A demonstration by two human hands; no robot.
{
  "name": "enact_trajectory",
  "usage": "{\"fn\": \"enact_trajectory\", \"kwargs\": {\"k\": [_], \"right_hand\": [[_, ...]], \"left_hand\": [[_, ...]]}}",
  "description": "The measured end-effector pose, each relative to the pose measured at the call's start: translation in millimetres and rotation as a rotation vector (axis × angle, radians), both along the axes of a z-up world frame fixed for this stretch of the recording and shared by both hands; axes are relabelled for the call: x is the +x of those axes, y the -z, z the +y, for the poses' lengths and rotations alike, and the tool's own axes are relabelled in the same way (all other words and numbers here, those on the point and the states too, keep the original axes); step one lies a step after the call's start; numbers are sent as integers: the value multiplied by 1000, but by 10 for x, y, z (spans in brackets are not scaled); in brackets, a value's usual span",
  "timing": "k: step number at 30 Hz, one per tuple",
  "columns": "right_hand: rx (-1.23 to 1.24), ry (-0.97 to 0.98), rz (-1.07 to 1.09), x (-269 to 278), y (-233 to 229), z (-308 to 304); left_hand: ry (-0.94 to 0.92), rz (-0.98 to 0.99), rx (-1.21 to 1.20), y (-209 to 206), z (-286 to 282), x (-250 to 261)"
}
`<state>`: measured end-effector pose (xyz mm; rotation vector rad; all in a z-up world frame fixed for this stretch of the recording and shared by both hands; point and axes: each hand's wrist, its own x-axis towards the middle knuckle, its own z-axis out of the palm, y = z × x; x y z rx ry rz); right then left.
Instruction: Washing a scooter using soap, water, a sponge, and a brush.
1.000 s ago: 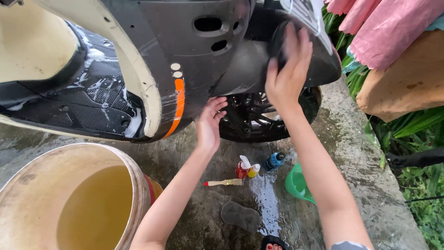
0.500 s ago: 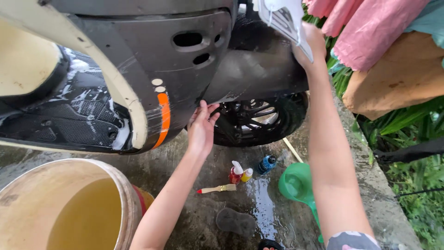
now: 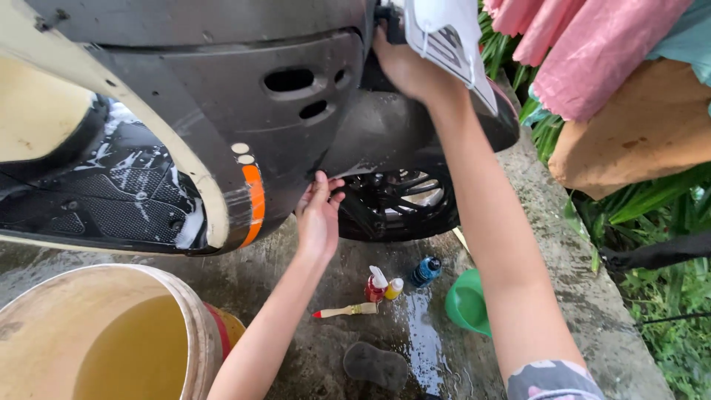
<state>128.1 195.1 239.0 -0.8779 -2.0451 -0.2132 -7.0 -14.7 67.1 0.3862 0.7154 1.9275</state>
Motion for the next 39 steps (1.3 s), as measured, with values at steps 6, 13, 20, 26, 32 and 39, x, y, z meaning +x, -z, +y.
{"fn": "enact_trajectory", "kwargs": {"k": [6, 13, 20, 26, 32, 39], "right_hand": [[-400, -114, -5, 101, -145, 515], [-985, -666, 468, 1055, 741, 1530], [-1105, -160, 470, 1922, 890, 612], [-274, 7, 471, 1501, 770, -613], [176, 10, 119, 406, 666, -1279], [-316, 192, 578, 992, 633, -829]], "left_hand": [[31, -17, -7, 140, 19, -41], [95, -4, 2, 222, 20, -127], [133, 24, 53, 196, -8, -172], [88, 15, 49, 137, -26, -131], [145, 37, -32, 274, 16, -185], [122, 8, 15, 149, -20, -114]]}}
